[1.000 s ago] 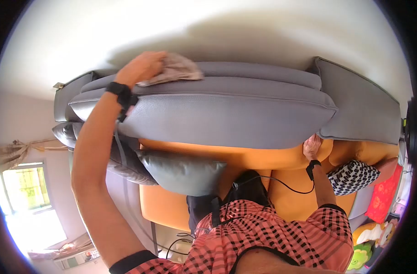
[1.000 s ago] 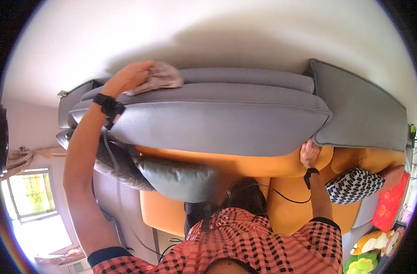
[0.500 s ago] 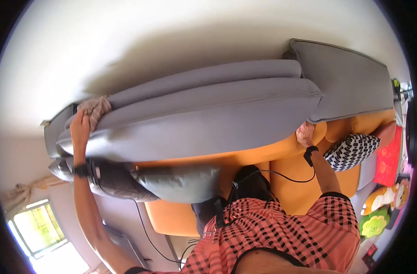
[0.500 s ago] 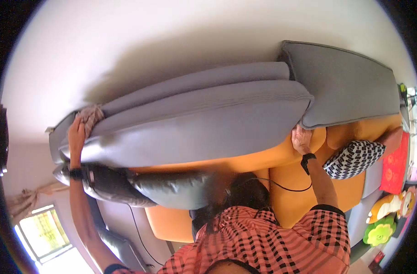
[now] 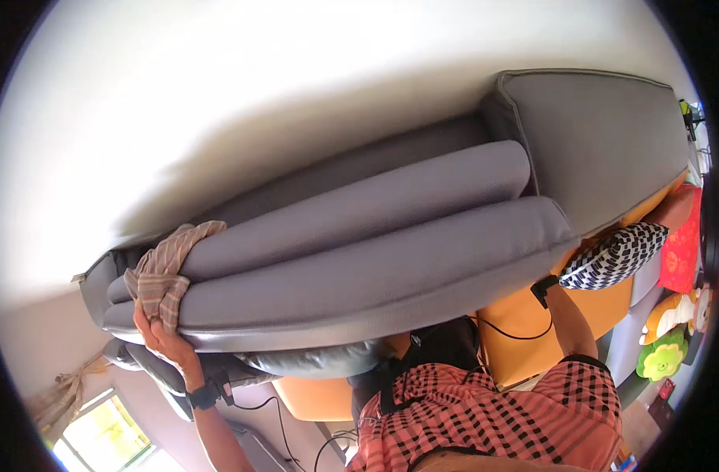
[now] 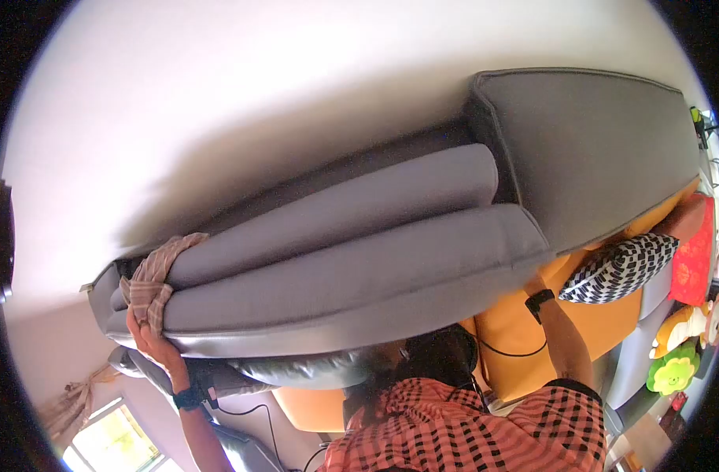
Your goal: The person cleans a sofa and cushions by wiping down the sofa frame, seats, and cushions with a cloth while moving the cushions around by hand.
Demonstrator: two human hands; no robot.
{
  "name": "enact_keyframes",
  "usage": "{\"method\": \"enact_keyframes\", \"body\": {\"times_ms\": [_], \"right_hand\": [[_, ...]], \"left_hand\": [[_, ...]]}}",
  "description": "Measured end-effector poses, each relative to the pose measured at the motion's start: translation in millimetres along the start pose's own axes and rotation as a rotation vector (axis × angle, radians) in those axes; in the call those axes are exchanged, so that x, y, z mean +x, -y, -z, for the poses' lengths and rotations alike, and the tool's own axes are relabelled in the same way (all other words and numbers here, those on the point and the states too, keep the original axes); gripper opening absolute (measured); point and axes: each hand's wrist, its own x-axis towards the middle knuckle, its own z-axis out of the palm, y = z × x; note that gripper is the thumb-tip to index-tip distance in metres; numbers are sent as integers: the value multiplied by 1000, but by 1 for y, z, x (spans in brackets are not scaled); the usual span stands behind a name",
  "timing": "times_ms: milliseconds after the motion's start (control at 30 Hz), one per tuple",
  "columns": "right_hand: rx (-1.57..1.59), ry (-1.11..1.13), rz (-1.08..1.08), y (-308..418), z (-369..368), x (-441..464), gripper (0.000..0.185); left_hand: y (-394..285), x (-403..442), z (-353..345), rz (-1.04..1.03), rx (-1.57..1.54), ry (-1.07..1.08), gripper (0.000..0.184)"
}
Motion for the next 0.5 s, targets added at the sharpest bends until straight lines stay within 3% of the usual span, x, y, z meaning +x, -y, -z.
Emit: {"method": "enact_keyframes", "body": {"times_ms": [133, 267, 300, 500], "right_hand": [[-7, 25, 15, -1, 7, -10, 19], [-3, 50, 26, 0, 15, -20, 19], [-7, 56, 29, 1, 17, -21, 19], [3, 81, 39, 2, 19, -25, 19]], "left_hand": [[-6, -3, -4, 76, -44, -6, 45], [-5, -2, -1, -141, 265, 84, 43], [-1, -1, 1, -23, 116, 73, 43], [4, -2, 6, -149, 145, 129, 42]]}}
